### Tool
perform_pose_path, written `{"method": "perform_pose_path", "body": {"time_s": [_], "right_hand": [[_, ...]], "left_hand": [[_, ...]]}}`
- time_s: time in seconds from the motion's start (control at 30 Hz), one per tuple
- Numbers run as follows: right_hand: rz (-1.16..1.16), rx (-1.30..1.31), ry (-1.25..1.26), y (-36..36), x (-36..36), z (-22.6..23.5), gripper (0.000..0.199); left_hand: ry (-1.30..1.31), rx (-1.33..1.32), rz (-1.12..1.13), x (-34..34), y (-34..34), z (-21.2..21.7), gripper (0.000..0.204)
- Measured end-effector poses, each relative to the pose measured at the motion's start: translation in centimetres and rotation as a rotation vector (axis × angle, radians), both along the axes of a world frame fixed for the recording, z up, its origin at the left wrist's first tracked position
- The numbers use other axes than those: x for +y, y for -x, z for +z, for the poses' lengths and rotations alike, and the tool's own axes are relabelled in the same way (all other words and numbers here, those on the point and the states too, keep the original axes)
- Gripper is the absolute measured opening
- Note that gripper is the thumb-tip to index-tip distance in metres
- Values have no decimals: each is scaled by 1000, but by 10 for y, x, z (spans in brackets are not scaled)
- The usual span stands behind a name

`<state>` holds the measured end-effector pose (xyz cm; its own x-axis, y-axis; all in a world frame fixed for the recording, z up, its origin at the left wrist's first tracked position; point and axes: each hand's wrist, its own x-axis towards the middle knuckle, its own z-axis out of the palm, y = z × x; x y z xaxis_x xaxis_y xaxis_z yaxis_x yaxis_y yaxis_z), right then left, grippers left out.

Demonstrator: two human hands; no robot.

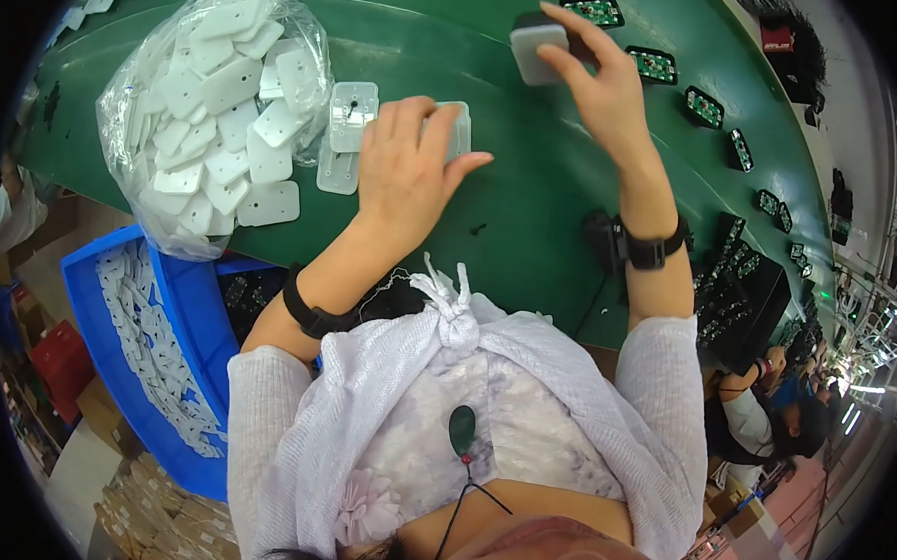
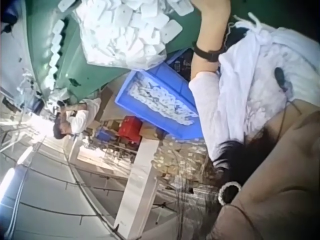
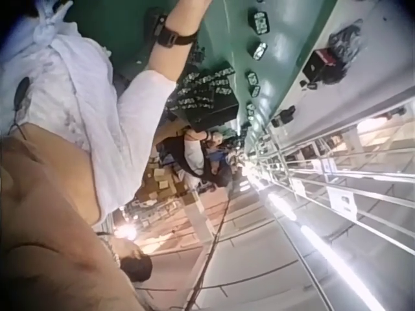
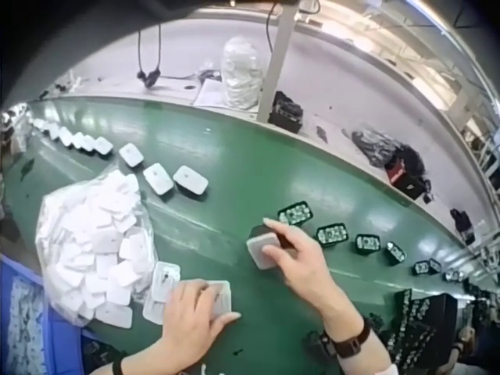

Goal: Assembling small electronic components into plastic housings on a production line.

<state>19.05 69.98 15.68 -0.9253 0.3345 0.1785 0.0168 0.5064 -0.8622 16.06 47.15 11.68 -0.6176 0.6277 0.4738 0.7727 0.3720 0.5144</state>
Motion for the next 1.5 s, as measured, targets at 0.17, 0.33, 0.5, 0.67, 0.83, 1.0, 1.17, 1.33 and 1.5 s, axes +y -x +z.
{"method": "perform_pose_path", "body": {"time_s": [0.17, 0.33, 0.5, 0.67, 0.83, 1.0, 1.17, 1.33, 1.5], "right_hand": [[62, -34, -154, 68, 28, -3, 30], [227, -109, -174, 121, 48, -11, 27], [271, -174, -191, 154, 60, -31, 29], [258, -195, -351, 158, 68, -34, 35], [5, 18, -569, 112, 63, 5, 36], [209, -247, -821, 46, 78, 38, 42], [119, -117, -1052, 38, 75, -7, 41], [17, 261, -670, 15, 51, -12, 28], [-223, -127, -71, -71, 16, 10, 22]], "left_hand": [[269, 121, 58, -1, -7, 3, 66], [297, 146, -27, 3, -14, 5, 72], [282, 131, -4, 9, -17, 7, 71], [278, 140, -11, 11, -18, 6, 67], [292, 171, -16, 6, -18, 0, 59], [300, 167, -77, 9, -23, -1, 58], [274, 118, -170, 12, -25, 0, 59], [258, 142, -179, 12, -23, -10, 56], [161, -18, -312, 21, -25, -11, 59]]}}
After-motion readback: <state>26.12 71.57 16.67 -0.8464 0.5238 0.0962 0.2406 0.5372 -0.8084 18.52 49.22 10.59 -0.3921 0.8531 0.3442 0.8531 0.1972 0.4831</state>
